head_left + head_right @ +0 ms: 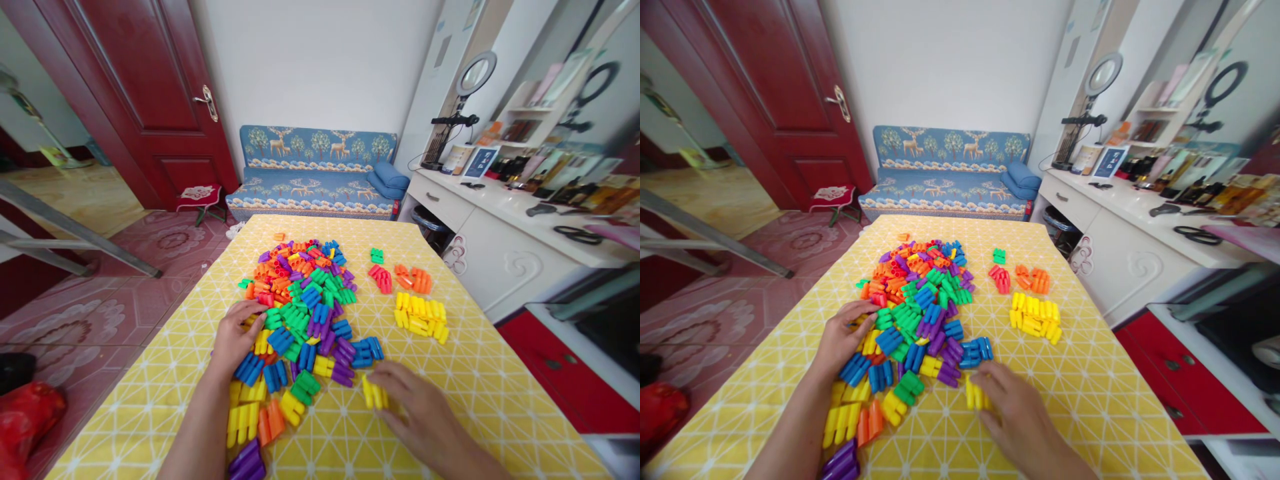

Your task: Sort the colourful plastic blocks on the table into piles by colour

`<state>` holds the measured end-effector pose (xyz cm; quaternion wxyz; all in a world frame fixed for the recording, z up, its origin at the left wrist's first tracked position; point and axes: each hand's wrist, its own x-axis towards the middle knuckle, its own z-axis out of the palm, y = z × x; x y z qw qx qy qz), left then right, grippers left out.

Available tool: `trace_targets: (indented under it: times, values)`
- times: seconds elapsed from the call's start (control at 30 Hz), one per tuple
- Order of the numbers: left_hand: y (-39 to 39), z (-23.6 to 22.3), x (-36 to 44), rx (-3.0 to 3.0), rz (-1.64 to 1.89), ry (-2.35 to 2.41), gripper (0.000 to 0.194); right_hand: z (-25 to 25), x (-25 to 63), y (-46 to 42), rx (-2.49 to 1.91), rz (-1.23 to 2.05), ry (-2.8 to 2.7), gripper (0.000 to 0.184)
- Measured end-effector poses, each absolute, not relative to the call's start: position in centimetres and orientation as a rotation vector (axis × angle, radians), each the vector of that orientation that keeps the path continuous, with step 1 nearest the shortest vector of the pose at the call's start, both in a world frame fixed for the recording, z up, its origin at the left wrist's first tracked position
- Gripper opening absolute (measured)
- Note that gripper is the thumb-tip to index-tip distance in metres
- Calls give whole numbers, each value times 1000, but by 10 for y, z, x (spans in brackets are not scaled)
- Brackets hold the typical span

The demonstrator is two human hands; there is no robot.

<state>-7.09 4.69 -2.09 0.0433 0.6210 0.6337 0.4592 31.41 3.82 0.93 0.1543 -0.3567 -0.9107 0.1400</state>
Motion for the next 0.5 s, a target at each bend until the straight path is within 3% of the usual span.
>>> trace_targets:
  times: [0.2, 0.5]
  values:
    - [48, -22, -72, 1905, 1402, 1939, 23, 2, 353, 128, -1227, -104, -2254, 34]
    - [48, -24, -73, 1906, 1392, 1941, 23, -17, 366, 157, -1294, -138, -2263, 33]
